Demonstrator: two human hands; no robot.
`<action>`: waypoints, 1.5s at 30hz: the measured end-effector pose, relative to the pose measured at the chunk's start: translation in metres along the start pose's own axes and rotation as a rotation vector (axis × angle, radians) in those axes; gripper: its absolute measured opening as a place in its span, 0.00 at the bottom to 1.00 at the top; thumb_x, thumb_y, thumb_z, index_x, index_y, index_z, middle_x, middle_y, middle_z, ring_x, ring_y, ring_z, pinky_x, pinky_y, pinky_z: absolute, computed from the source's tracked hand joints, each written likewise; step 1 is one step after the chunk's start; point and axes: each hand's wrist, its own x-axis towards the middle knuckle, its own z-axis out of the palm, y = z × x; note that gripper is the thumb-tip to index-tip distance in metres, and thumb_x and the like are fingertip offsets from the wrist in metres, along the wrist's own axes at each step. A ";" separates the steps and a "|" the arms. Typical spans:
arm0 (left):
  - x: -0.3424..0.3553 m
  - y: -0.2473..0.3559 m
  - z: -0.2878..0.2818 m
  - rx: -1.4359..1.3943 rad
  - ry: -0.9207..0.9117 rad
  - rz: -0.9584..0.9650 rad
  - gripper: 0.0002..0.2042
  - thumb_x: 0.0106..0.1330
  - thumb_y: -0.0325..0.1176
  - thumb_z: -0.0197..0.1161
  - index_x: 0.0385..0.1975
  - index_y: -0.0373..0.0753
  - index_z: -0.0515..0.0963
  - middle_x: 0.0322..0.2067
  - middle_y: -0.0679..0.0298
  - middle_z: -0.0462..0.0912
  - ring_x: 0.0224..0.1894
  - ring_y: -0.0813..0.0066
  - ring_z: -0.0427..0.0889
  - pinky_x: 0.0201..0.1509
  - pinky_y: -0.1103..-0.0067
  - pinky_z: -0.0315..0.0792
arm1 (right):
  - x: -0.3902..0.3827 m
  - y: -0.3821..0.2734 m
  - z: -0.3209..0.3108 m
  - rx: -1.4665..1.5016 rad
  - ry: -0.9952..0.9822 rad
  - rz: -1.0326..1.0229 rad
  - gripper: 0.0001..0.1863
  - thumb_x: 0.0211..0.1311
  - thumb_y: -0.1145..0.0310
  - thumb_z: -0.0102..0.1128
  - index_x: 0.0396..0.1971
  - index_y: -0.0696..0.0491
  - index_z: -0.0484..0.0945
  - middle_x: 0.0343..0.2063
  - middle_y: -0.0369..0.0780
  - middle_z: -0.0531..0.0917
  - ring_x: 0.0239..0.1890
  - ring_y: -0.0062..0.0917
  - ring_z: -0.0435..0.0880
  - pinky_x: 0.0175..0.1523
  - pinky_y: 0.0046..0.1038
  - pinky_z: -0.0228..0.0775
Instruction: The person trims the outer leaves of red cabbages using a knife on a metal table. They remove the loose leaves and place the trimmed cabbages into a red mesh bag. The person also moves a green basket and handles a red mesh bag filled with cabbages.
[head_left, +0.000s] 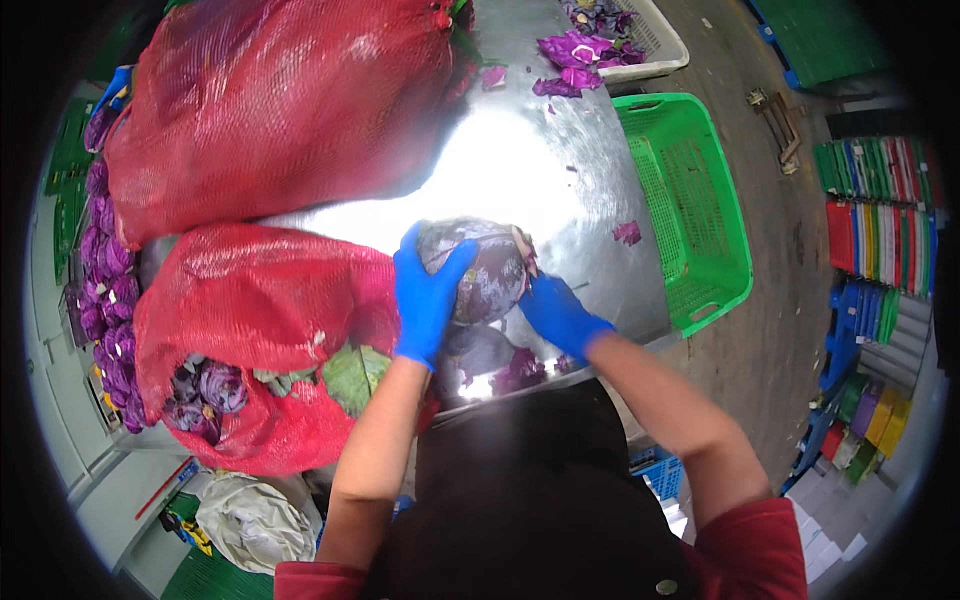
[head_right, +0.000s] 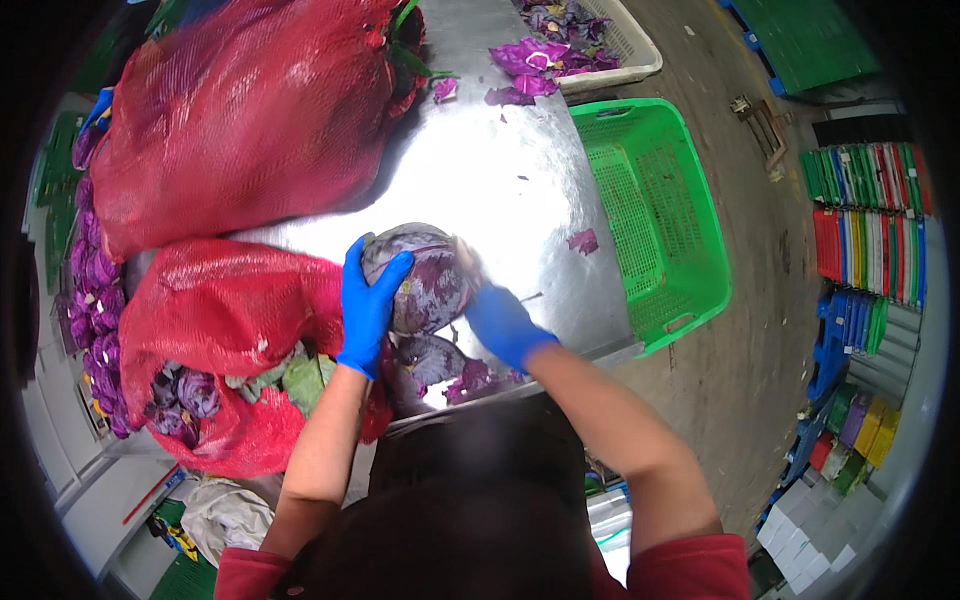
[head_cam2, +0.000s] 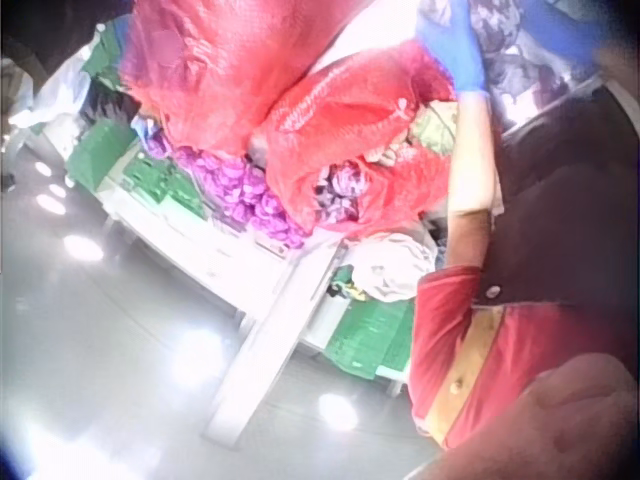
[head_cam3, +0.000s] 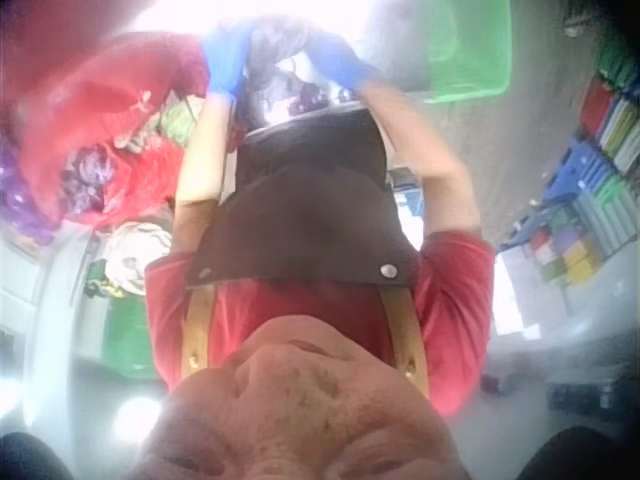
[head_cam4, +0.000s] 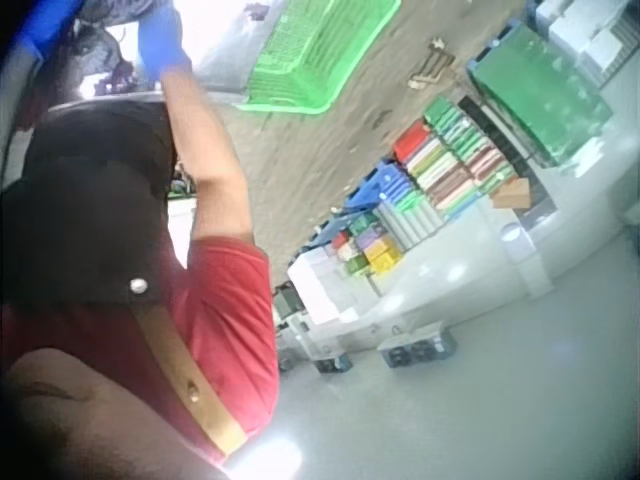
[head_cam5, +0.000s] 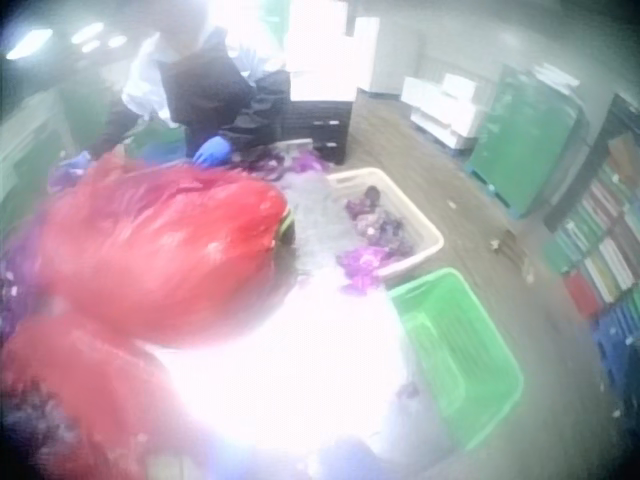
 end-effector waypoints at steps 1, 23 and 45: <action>-0.002 0.002 -0.002 -0.035 -0.020 0.001 0.38 0.56 0.44 0.74 0.62 0.30 0.64 0.56 0.49 0.71 0.58 0.59 0.72 0.63 0.69 0.67 | 0.011 0.010 0.011 0.000 -0.018 -0.001 0.16 0.66 0.61 0.50 0.43 0.58 0.70 0.26 0.55 0.81 0.32 0.51 0.82 0.39 0.47 0.74; -0.079 0.005 -0.001 -0.231 -0.095 0.013 0.44 0.49 0.31 0.79 0.65 0.37 0.57 0.59 0.54 0.64 0.61 0.63 0.68 0.64 0.72 0.67 | -0.039 0.102 -0.119 0.575 0.477 0.326 0.26 0.63 0.71 0.54 0.62 0.56 0.68 0.34 0.41 0.81 0.33 0.24 0.80 0.35 0.29 0.75; -0.076 0.033 0.013 0.406 -0.210 0.365 0.53 0.43 0.48 0.79 0.65 0.26 0.56 0.61 0.40 0.63 0.65 0.45 0.64 0.69 0.62 0.59 | -0.068 -0.045 -0.058 -0.214 0.307 -0.172 0.31 0.65 0.45 0.54 0.64 0.46 0.69 0.25 0.44 0.85 0.27 0.34 0.86 0.34 0.32 0.77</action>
